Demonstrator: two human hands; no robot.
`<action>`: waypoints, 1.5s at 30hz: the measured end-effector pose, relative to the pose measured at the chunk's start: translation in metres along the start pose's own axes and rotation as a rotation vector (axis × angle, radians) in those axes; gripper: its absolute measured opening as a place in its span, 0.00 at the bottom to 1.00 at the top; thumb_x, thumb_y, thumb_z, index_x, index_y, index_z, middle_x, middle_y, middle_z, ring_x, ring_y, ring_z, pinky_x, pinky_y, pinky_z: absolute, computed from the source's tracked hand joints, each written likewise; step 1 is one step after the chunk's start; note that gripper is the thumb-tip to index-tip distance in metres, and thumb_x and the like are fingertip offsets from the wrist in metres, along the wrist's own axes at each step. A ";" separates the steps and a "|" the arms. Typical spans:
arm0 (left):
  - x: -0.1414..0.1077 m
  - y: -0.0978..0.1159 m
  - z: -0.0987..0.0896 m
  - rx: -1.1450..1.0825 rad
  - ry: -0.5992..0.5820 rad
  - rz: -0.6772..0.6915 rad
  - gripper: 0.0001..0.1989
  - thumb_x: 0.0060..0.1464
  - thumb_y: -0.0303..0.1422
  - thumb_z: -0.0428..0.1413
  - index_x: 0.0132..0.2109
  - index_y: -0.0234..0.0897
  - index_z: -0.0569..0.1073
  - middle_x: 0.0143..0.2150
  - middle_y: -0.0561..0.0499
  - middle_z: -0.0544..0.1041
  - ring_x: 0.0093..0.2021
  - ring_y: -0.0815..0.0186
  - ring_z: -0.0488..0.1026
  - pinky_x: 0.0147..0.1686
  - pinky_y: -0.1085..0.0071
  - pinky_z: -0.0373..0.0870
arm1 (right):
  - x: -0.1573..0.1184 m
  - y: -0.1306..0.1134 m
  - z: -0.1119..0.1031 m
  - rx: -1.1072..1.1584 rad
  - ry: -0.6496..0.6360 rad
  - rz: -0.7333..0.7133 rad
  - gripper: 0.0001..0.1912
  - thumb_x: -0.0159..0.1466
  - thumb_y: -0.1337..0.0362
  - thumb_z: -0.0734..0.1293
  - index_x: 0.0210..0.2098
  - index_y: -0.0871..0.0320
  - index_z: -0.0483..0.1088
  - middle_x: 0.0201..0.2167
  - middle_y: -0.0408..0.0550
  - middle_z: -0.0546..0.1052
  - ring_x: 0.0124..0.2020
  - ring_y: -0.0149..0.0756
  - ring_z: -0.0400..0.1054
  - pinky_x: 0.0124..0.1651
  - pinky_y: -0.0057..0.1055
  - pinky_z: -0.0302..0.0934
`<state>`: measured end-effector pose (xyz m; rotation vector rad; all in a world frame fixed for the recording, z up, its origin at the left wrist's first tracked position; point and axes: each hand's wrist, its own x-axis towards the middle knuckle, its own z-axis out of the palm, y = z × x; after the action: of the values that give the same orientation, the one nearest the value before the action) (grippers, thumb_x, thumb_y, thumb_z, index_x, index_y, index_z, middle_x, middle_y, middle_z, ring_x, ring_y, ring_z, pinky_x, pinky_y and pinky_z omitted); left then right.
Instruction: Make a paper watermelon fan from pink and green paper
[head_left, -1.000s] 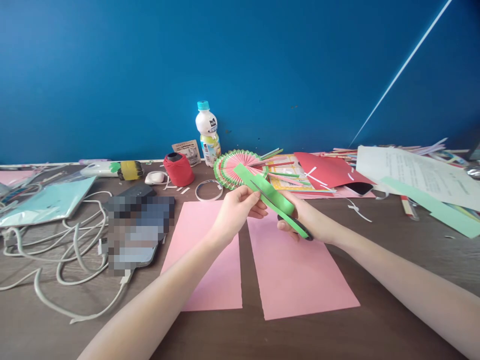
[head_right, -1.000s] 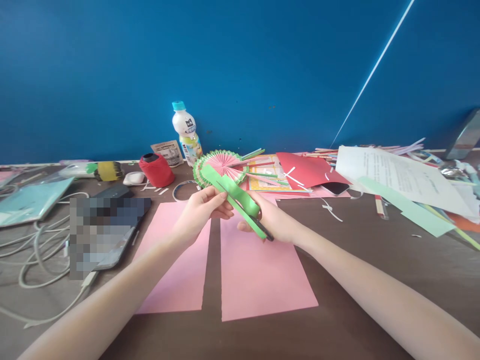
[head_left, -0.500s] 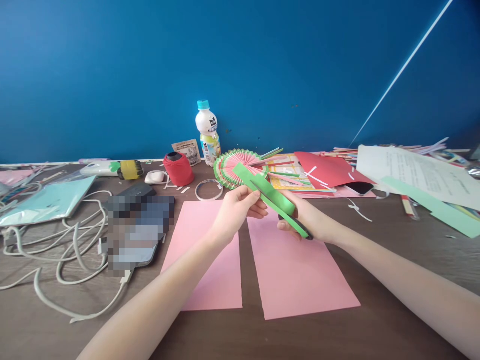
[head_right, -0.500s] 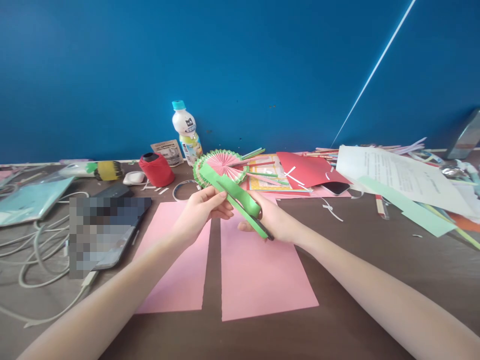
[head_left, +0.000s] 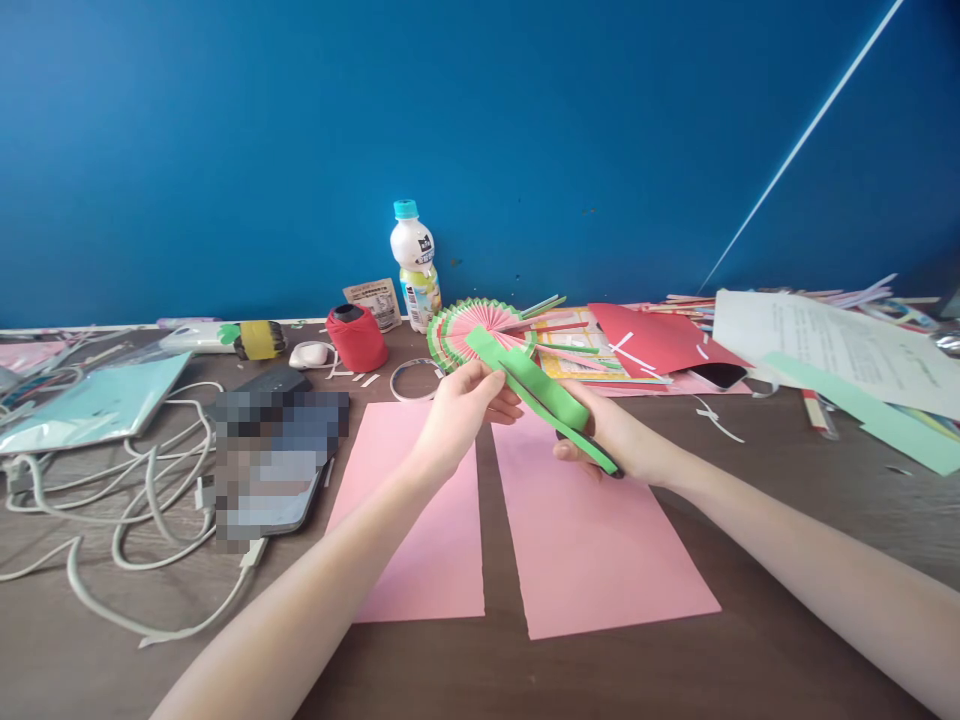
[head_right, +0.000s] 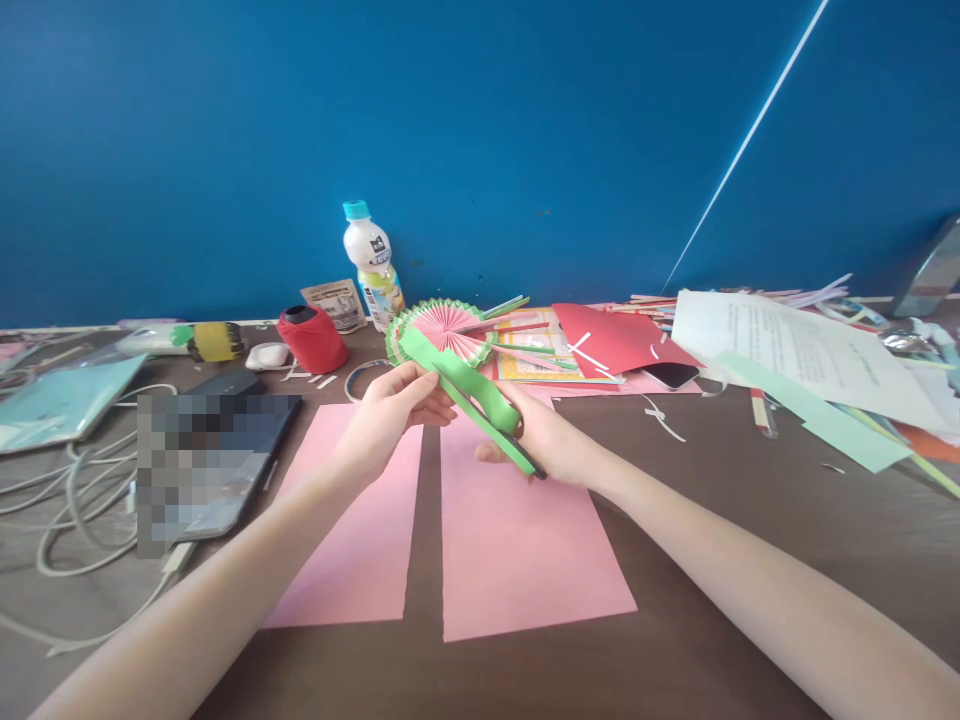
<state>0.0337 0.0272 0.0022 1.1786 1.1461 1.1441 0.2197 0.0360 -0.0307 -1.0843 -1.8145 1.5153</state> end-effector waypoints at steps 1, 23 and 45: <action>0.000 0.000 0.000 0.003 -0.001 0.003 0.09 0.56 0.28 0.49 0.27 0.33 0.64 0.24 0.52 0.73 0.24 0.71 0.73 0.28 0.74 0.72 | 0.000 0.000 0.000 0.001 -0.007 -0.004 0.39 0.50 0.58 0.73 0.57 0.48 0.53 0.17 0.30 0.57 0.13 0.23 0.54 0.12 0.22 0.55; -0.001 -0.003 0.004 -0.027 -0.040 -0.015 0.09 0.56 0.27 0.50 0.27 0.32 0.65 0.23 0.52 0.74 0.22 0.72 0.73 0.27 0.75 0.72 | 0.002 0.004 -0.001 0.014 -0.008 -0.012 0.37 0.50 0.59 0.74 0.54 0.51 0.55 0.17 0.30 0.57 0.12 0.21 0.53 0.12 0.21 0.53; -0.003 -0.005 0.005 -0.045 -0.125 -0.061 0.08 0.55 0.28 0.51 0.28 0.33 0.66 0.24 0.52 0.74 0.23 0.71 0.73 0.28 0.73 0.71 | -0.001 -0.008 0.003 -0.008 0.016 -0.002 0.40 0.48 0.54 0.74 0.54 0.55 0.54 0.19 0.32 0.61 0.13 0.23 0.56 0.11 0.23 0.55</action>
<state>0.0388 0.0236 -0.0026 1.1565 1.0492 1.0307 0.2160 0.0337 -0.0234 -1.0953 -1.8118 1.4950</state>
